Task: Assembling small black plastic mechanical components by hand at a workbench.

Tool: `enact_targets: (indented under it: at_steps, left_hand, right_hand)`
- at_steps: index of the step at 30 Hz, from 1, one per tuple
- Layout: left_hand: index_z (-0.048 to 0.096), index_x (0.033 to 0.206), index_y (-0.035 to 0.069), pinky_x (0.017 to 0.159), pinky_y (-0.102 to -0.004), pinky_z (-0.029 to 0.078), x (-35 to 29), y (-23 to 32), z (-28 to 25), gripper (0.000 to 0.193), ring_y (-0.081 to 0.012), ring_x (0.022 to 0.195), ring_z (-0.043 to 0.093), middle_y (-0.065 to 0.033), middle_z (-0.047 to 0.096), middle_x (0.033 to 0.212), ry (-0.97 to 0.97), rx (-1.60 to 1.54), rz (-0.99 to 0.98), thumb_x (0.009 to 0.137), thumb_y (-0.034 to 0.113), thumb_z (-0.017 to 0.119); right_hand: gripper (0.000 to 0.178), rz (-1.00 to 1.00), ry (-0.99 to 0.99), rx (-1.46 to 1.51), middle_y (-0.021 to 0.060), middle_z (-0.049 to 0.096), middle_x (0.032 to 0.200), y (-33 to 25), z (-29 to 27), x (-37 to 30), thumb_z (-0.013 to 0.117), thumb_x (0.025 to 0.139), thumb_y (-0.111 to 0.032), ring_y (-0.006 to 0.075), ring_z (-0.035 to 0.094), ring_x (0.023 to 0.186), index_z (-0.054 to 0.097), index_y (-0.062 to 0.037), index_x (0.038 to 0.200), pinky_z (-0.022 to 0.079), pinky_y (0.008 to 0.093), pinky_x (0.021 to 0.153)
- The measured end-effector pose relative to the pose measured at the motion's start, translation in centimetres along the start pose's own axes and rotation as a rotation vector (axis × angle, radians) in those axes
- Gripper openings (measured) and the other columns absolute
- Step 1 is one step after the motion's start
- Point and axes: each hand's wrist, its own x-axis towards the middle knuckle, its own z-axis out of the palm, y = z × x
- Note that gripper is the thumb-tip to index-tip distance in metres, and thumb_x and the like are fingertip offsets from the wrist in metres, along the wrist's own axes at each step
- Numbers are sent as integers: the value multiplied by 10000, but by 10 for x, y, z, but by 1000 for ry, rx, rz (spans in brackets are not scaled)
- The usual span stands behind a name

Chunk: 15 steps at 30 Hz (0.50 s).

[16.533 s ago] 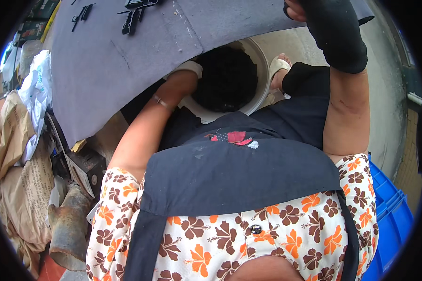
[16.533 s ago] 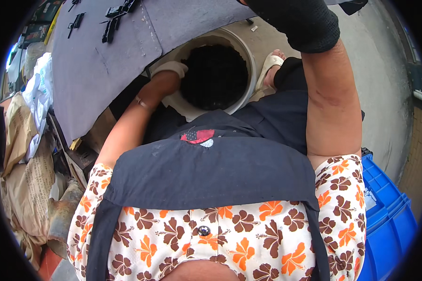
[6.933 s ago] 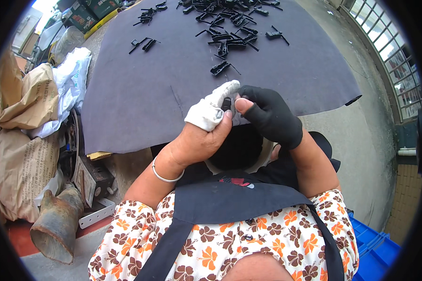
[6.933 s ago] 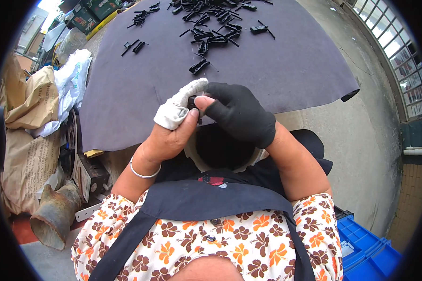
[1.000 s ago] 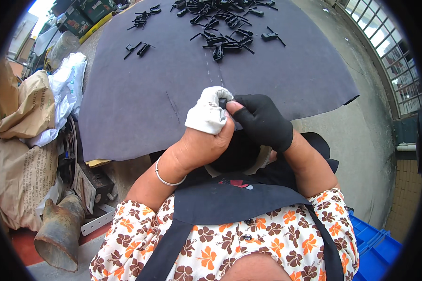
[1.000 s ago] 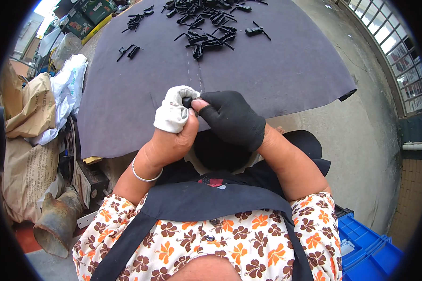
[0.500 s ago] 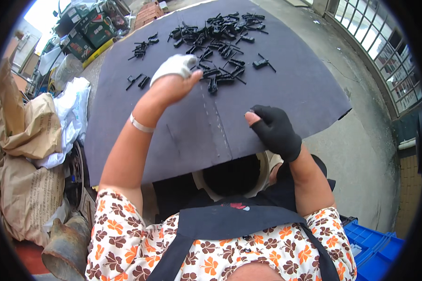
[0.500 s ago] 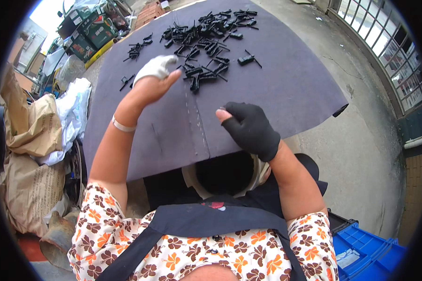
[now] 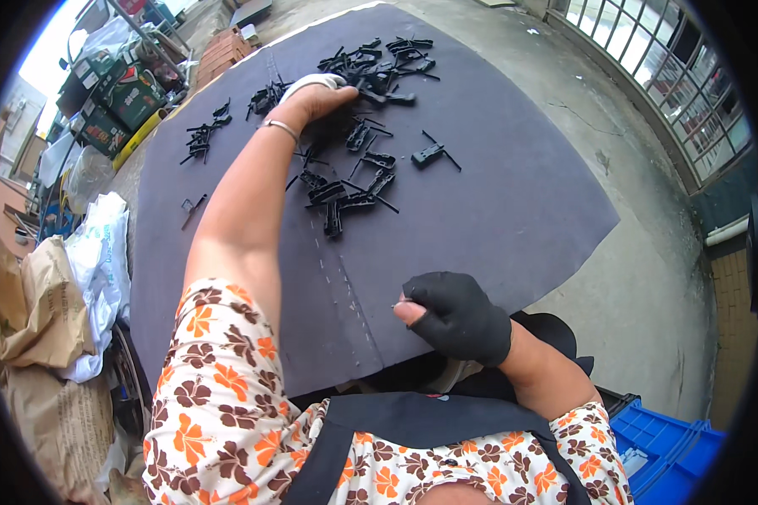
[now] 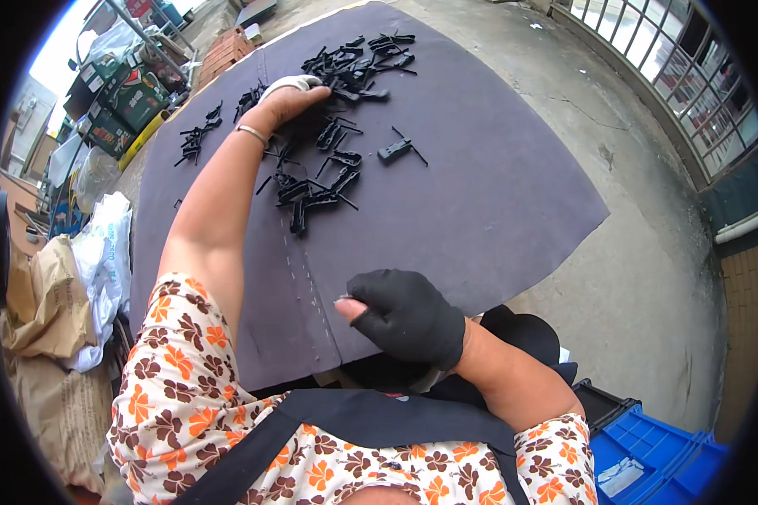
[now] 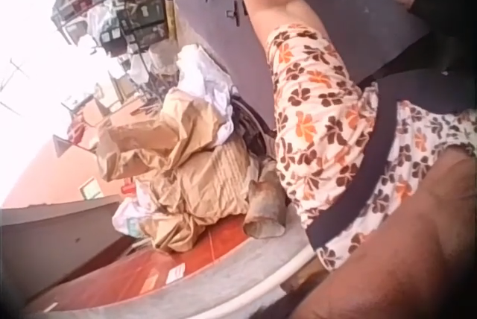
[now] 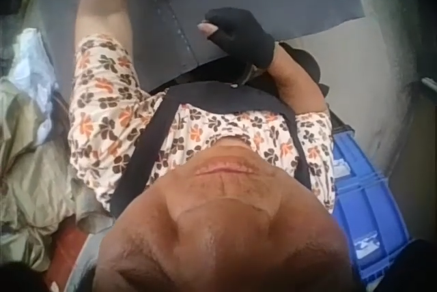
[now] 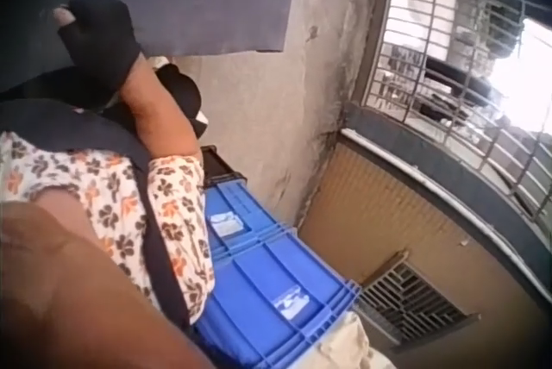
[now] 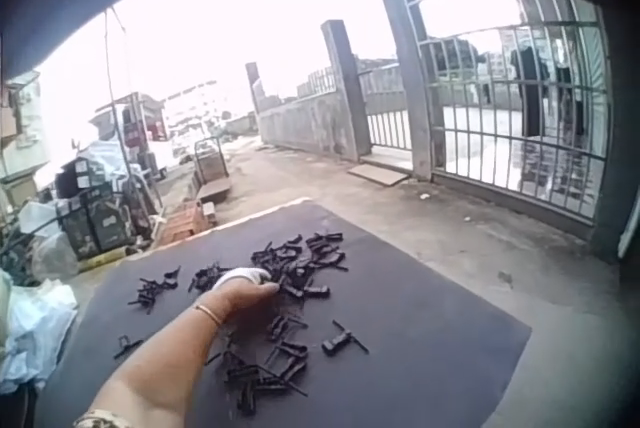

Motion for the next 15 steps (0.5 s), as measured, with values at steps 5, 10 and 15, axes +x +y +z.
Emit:
enact_targets:
  at_steps: [5, 10, 15]
  left_hand:
    - [611, 1053, 54, 790, -354, 473, -98, 68, 13, 426, -311, 882, 611, -177, 636, 963, 28, 54, 109, 780, 381, 622]
    - [591, 1064, -1, 846, -383, 447, -178, 98, 26, 498, -366, 958, 564, -216, 610, 1001, 180, 97, 201, 781, 406, 636]
    - [623, 1059, 69, 827, -385, 462, -218, 95, 23, 390, -348, 948, 574, -193, 617, 1010, 232, 66, 160, 805, 363, 593]
  right_hand:
    - [157, -15, 71, 12, 131, 518, 626, 5, -2, -2, 607, 832, -142, 235, 489, 548, 586, -2, 764, 413, 315, 546]
    - [169, 81, 153, 26, 51, 520, 619, 6, -10, 2, 584, 855, -154, 112, 485, 598, 593, -4, 777, 414, 286, 574]
    - [174, 87, 247, -59, 28, 502, 626, 14, -29, 3, 583, 859, -159, 92, 460, 617, 593, 0, 789, 397, 262, 586]
